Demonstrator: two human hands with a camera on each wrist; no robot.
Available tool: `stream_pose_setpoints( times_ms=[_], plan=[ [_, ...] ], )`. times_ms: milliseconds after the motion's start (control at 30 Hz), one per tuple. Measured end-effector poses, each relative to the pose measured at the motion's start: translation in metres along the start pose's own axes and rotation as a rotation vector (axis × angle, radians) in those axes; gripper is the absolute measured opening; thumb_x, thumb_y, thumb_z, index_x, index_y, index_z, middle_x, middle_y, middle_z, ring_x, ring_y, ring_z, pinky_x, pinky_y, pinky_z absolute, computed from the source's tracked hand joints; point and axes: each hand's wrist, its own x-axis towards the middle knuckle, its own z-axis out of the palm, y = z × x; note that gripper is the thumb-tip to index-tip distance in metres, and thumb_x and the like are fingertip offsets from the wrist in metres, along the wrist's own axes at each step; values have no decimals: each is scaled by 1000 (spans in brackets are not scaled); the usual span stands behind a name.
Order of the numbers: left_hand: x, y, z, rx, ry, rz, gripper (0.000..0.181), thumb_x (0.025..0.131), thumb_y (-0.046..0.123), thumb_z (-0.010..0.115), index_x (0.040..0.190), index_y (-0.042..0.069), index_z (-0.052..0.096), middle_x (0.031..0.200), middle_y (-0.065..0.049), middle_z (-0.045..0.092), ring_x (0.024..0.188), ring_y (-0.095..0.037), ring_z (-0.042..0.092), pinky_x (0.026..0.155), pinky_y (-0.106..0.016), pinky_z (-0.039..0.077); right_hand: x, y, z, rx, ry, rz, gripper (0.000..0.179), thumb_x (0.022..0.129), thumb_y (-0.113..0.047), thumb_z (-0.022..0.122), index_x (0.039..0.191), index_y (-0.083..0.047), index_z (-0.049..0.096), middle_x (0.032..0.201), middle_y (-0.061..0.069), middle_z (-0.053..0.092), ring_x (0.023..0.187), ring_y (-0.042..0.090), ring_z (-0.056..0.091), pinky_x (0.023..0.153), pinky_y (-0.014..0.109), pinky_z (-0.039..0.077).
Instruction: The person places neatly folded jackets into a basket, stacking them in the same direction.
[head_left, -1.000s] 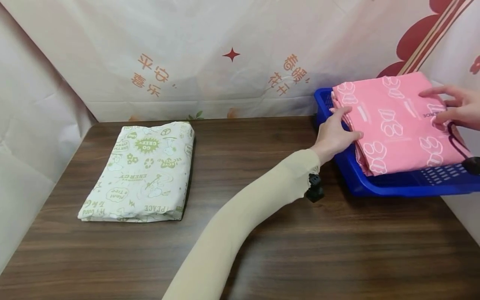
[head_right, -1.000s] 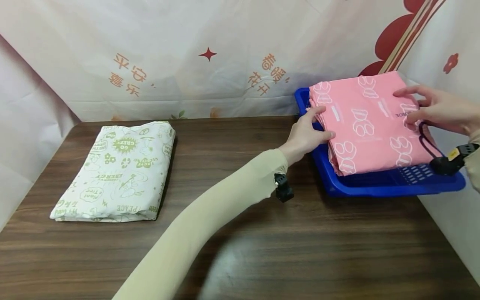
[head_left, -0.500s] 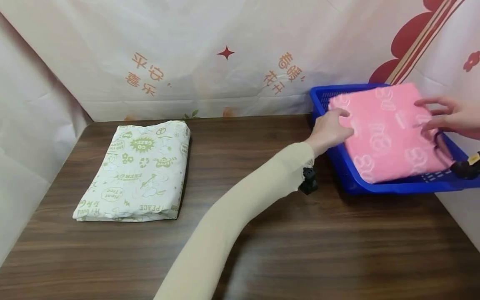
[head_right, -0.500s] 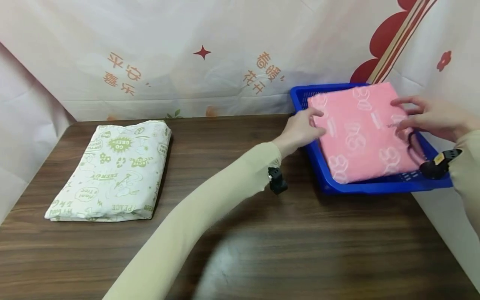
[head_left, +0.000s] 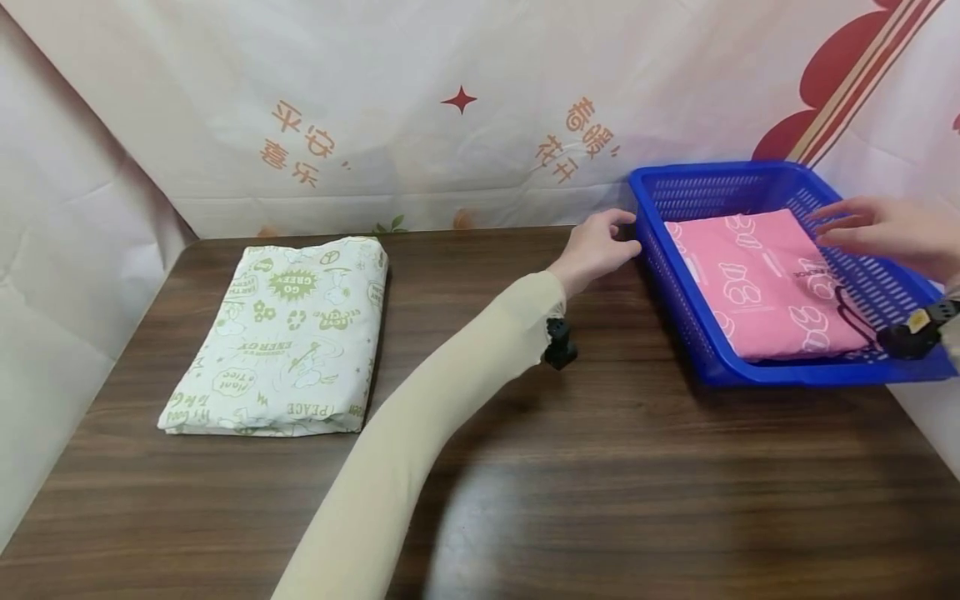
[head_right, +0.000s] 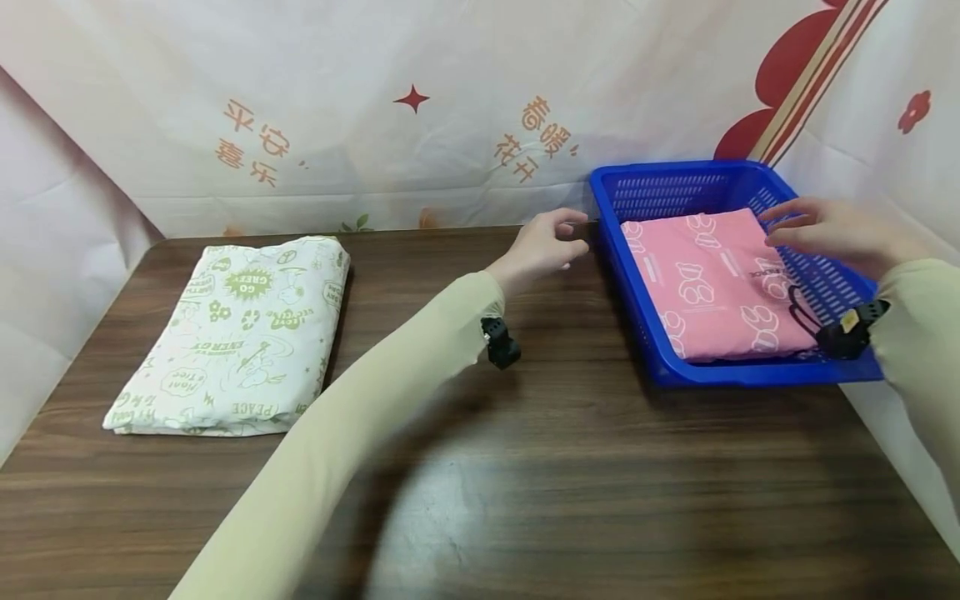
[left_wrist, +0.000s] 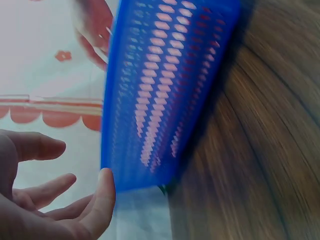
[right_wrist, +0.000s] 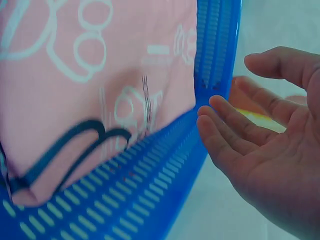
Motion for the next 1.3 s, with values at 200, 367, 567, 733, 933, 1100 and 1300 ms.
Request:
stream_pose_setpoints(
  times_ms=[200, 367, 567, 733, 933, 1100, 1300],
  plan=[
    [-1, -24, -19, -59, -36, 4, 45, 94, 12, 61, 138, 13, 53, 133, -9, 55, 79, -15, 67, 68, -19, 51, 5, -18, 17, 49, 67, -78, 61, 99, -34, 50, 145, -2, 24, 139, 39, 28, 118, 54, 35, 88, 67, 42],
    [-4, -49, -36, -89, -50, -6, 46, 94, 10, 60, 140, 10, 50, 136, -14, 51, 91, -23, 67, 71, -22, 53, 7, -38, 28, 93, 97, -129, 43, 99, -29, 54, 138, -19, 39, 130, 10, 48, 104, 7, 52, 81, 34, 53],
    [-9, -83, -55, -132, -25, -59, 46, 94, 8, 60, 139, 6, 50, 140, -20, 46, 102, -31, 63, 81, -33, 54, 3, -58, 34, 124, 109, -234, 36, 100, -21, 54, 135, -21, 46, 109, -24, 52, 95, -10, 52, 71, 15, 48],
    [-13, -104, -69, -155, -2, -106, 46, 94, 8, 59, 139, 5, 49, 140, -19, 46, 103, -32, 63, 84, -36, 53, 2, -76, 43, 121, 120, -351, 34, 99, -10, 53, 132, -13, 50, 108, -24, 57, 98, -9, 54, 72, 13, 48],
    [-18, -117, -85, -118, 23, -125, 47, 94, 8, 59, 140, 5, 48, 140, -19, 46, 101, -30, 63, 83, -34, 53, 3, -103, 54, 92, 123, -376, 37, 97, -10, 57, 133, -5, 49, 110, -15, 60, 97, -9, 54, 73, 12, 47],
    [-26, -129, -97, -65, 46, -131, 47, 94, 9, 60, 139, 5, 49, 139, -21, 47, 96, -31, 64, 81, -34, 54, 3, -126, 61, 78, 113, -396, 37, 98, -14, 57, 133, -6, 50, 120, 3, 60, 100, -7, 54, 76, 10, 45],
    [-34, -143, -115, -94, 65, -146, 48, 93, 8, 62, 138, 3, 49, 138, -22, 47, 98, -32, 63, 81, -37, 54, 2, -144, 67, 94, 85, -419, 38, 98, -13, 56, 135, -5, 49, 128, 19, 56, 103, -5, 54, 78, 10, 45]
  ],
)
